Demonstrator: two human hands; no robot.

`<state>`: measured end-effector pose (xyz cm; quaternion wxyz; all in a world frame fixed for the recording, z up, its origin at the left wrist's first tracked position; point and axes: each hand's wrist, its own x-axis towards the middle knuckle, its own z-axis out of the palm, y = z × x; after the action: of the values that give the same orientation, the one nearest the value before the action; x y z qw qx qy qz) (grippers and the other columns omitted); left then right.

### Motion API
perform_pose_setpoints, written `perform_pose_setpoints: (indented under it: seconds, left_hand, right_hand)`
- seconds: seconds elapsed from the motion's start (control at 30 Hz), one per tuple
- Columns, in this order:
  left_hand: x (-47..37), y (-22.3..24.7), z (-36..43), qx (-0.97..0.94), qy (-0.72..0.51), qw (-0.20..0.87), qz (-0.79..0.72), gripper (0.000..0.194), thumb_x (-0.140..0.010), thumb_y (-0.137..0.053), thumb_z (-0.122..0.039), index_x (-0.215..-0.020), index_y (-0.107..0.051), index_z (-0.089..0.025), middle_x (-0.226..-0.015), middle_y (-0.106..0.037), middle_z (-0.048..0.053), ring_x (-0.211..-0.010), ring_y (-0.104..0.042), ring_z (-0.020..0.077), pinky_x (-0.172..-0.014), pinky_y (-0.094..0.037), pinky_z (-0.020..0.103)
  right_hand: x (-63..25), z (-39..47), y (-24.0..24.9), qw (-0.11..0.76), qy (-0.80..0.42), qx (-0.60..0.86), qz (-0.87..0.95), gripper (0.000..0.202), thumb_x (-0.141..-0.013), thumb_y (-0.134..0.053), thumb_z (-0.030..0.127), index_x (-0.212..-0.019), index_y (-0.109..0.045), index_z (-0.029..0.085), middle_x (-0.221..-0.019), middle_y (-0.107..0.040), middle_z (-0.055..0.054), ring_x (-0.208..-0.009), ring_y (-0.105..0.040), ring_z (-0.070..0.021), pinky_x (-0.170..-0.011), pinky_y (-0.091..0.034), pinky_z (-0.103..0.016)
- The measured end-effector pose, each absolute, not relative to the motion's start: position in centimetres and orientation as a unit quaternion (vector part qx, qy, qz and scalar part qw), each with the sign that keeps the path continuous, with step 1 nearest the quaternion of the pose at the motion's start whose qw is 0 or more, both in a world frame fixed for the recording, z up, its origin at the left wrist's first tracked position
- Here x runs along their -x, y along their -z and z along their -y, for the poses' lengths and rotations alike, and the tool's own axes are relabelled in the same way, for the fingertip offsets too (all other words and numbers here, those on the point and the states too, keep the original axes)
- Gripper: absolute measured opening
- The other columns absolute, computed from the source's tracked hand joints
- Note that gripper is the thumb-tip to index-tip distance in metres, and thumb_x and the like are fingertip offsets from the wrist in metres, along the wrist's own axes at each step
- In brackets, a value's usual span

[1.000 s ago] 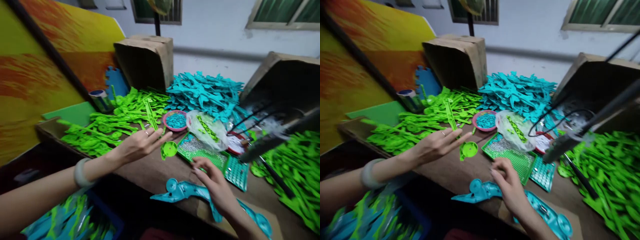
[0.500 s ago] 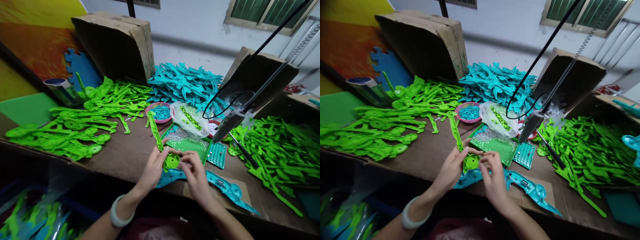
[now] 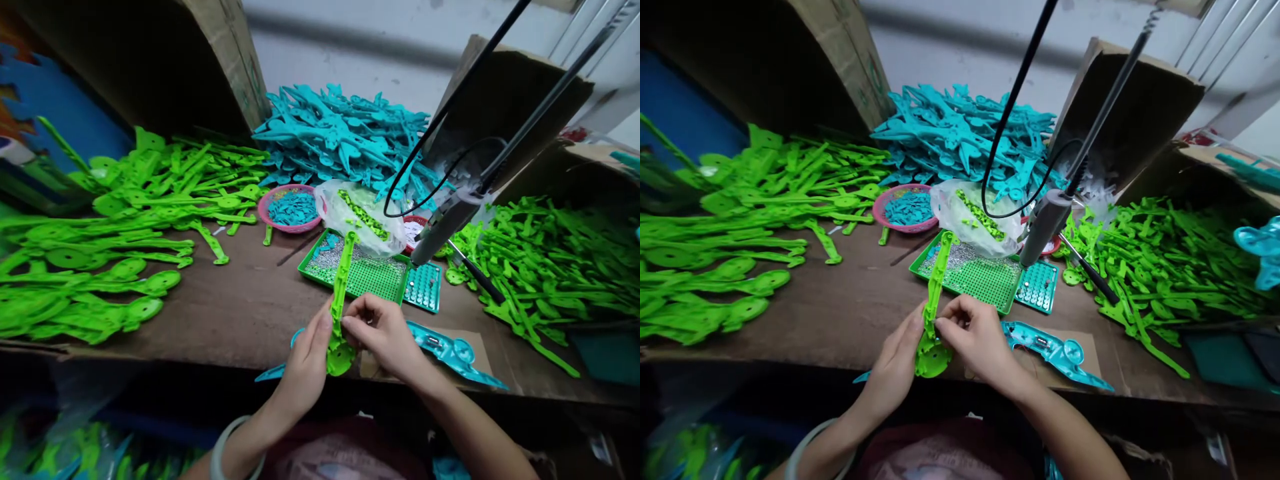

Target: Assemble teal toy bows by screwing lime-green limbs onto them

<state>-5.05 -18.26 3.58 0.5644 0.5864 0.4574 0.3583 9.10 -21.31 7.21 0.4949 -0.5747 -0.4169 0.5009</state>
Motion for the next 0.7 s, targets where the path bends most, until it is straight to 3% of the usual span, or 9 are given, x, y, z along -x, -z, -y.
perform_pose_setpoints:
  seconds: [0.23,0.5,0.7]
  left_hand:
    - [4.89,-3.39,17.85,-0.59,-0.34,0.573,-0.456,0.077,-0.088,-0.047,-0.078,-0.129,-0.068,-0.016,-0.136,-0.066,0.013,-0.133,-0.057,0.0306,-0.116,-0.042,0.044]
    - [4.67,-3.23,17.61,-0.557,-0.324,0.607,-0.464,0.073,-0.087,-0.054,-0.072,-0.126,-0.069,-0.013,-0.134,-0.067,0.015,-0.131,-0.058,0.032,-0.117,-0.04,0.046]
    - [4.52,-3.21,17.87,-0.539,-0.321,0.655,-0.421,0.061,-0.088,-0.06,-0.065,-0.124,-0.071,-0.016,-0.127,-0.07,0.011,-0.124,-0.06,0.0296,-0.116,-0.041,0.043]
  right_hand:
    - [-9.13,21.06,-6.67,0.471,-0.411,0.623,0.47,0.005,-0.074,-0.061,0.02,-0.07,-0.058,0.018,-0.06,-0.053,0.005,-0.057,-0.046,-0.0088,-0.054,-0.035,-0.021]
    - [-9.62,21.04,-6.82,0.447,-0.332,0.625,0.547,0.009,-0.075,-0.06,0.013,-0.069,-0.057,0.018,-0.063,-0.054,0.005,-0.059,-0.045,-0.0073,-0.059,-0.035,-0.02]
    - [-9.84,21.06,-7.16,0.423,-0.308,0.638,0.565,0.014,-0.076,-0.061,0.011,-0.067,-0.054,0.018,-0.061,-0.051,0.006,-0.058,-0.045,-0.007,-0.058,-0.033,-0.02]
